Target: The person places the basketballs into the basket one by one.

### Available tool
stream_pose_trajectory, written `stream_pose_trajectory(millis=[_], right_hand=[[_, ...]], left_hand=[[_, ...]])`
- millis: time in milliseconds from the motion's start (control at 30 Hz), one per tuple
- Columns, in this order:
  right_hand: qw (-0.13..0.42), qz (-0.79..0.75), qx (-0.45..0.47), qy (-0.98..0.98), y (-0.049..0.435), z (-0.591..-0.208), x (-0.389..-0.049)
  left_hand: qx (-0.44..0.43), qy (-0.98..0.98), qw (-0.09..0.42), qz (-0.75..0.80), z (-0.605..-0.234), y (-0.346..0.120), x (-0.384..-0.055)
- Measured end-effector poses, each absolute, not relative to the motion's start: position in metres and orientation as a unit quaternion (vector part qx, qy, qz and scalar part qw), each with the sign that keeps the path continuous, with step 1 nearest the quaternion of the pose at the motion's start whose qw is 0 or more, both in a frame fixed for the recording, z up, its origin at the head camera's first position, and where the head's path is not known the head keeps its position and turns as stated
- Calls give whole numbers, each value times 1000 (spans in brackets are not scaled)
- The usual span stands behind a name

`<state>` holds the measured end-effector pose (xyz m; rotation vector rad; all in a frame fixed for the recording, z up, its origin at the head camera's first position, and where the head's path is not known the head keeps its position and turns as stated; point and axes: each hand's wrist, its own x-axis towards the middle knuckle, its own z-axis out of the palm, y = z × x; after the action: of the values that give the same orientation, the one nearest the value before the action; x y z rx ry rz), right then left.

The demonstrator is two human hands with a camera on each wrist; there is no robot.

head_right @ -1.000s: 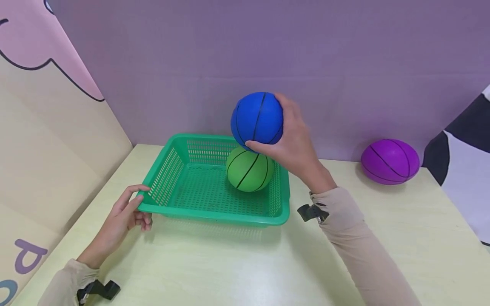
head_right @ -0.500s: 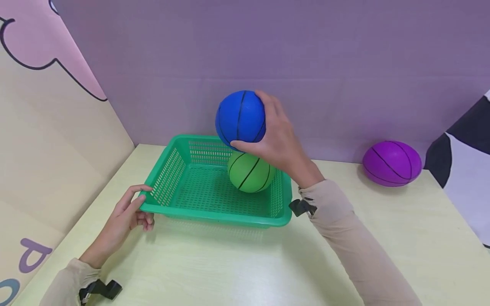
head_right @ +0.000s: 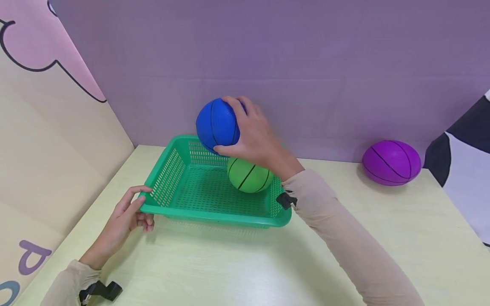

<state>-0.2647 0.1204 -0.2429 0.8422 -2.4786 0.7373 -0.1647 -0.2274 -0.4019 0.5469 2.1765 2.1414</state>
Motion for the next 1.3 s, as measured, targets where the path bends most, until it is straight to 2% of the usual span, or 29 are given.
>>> stream_pose_trajectory(millis=[367, 600, 1300], right_hand=[[169, 208, 340, -902, 80, -244, -275], [122, 154, 333, -922, 59, -255, -286], [32, 96, 318, -943, 45, -301, -295]], left_hand=[[170, 704, 15, 689, -401, -224, -166], [170, 704, 16, 690, -400, -221, -166], [161, 714, 20, 681, -400, -222, -162]])
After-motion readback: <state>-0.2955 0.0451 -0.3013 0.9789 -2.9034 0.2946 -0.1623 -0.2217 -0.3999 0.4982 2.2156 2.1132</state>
